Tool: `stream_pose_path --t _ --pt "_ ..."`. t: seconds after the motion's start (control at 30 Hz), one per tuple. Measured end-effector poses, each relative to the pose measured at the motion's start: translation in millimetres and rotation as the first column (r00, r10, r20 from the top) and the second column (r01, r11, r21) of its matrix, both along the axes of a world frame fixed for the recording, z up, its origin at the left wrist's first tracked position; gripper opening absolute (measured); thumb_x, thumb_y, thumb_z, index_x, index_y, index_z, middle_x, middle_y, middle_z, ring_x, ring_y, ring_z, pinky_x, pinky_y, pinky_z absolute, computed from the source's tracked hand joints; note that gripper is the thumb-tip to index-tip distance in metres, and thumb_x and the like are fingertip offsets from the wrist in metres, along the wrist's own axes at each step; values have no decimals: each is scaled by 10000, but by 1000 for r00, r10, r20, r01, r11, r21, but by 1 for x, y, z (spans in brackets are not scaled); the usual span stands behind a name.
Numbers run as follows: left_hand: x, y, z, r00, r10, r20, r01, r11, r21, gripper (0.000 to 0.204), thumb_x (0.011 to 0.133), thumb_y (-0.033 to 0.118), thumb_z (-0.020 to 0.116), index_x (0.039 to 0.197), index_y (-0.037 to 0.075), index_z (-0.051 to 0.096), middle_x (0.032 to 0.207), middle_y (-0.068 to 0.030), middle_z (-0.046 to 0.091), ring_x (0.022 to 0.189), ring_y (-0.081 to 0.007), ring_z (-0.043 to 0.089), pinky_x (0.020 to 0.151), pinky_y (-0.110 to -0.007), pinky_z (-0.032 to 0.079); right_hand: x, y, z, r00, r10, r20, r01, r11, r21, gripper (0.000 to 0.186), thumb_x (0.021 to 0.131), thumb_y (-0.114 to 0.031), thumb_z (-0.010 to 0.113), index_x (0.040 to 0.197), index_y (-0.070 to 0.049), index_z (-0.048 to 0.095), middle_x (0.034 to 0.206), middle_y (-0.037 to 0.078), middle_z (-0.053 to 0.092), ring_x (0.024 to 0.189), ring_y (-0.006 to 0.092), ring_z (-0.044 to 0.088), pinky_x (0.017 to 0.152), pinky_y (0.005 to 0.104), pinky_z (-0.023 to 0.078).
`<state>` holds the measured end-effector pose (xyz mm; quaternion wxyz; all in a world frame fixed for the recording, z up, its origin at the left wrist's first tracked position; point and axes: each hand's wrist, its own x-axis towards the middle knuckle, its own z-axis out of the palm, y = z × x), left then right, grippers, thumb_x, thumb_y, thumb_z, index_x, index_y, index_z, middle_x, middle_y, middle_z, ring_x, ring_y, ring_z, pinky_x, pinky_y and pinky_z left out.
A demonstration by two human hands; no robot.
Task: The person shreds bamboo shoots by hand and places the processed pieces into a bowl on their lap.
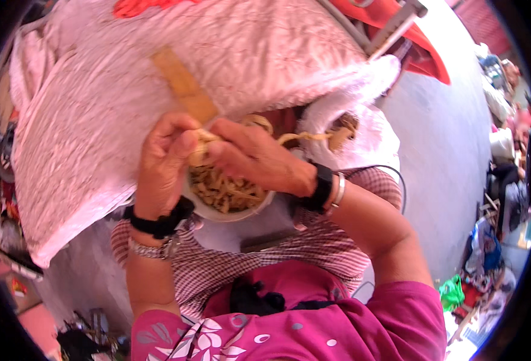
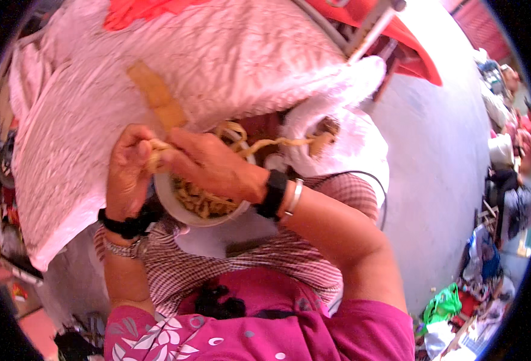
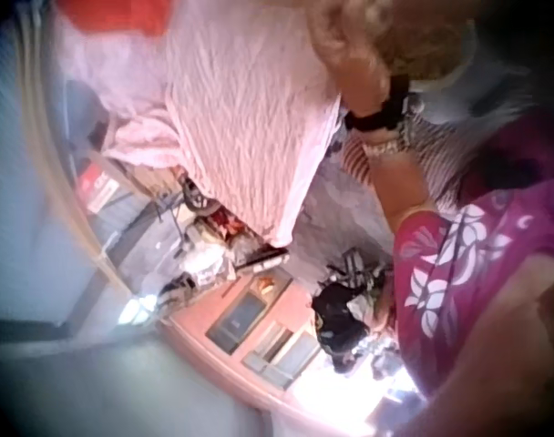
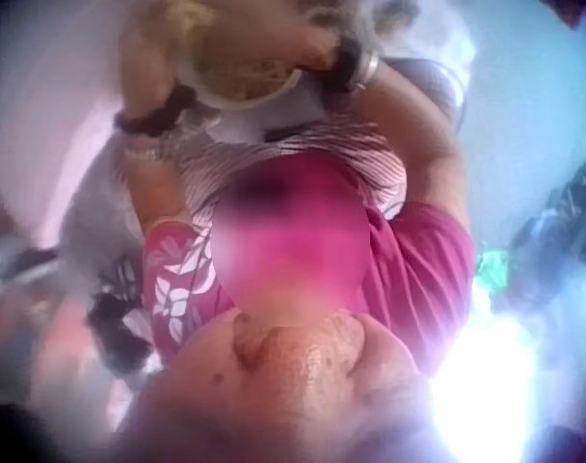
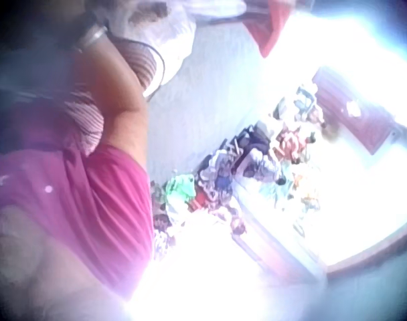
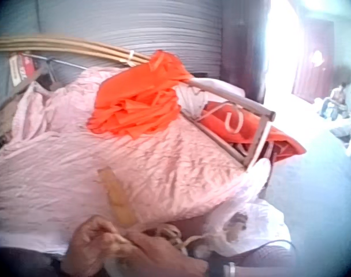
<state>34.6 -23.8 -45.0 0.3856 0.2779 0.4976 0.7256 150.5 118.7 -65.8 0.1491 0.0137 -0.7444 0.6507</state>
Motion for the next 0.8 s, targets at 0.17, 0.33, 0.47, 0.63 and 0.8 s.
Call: stream_pose_path --t 0.17,0.33,0.47,0.63,0.8 --pt "9 2 13 970 -7 -245 0 1000 -28 311 938 92 571 1231 -5 530 1037 -74 619 897 -105 597 838 -248 474 1 12 12 990 106 97 -91 984 -152 364 1004 -363 426 990 -17 535 678 33 490 556 104 478 506 266 395" --pt "11 6 7 827 -39 -560 -20 995 -100 369 947 111 566 1294 -4 521 1119 -89 573 982 -120 584 867 -243 454 -3 11 5 983 162 91 -140 968 -207 404 1009 -394 407 1039 -12 533 657 11 474 514 82 459 464 226 368" --pt "11 9 1 825 -22 -565 -48 993 -109 364 980 183 516 1295 0 524 1093 -78 587 960 -122 580 851 -245 463 -3 8 9 982 134 136 -99 966 -240 354 1000 -351 453 1071 -8 509 745 19 526 581 78 507 494 204 405" --pt "8 9 2 910 -69 -409 16 991 -132 530 1010 410 386 1291 -20 516 1112 -116 611 957 -169 595 866 -282 468 -4 5 15 990 -25 141 68 949 -308 281 956 -243 570 1098 -13 495 925 50 596 737 79 577 557 209 463" --pt "8 4 -1 959 -238 155 231 971 62 506 1004 398 400 1241 -29 535 990 -96 598 810 -153 580 721 -318 535 -4 12 -4 999 -38 5 38 984 -176 265 900 -198 657 1057 -10 558 894 31 614 752 62 577 570 211 448"
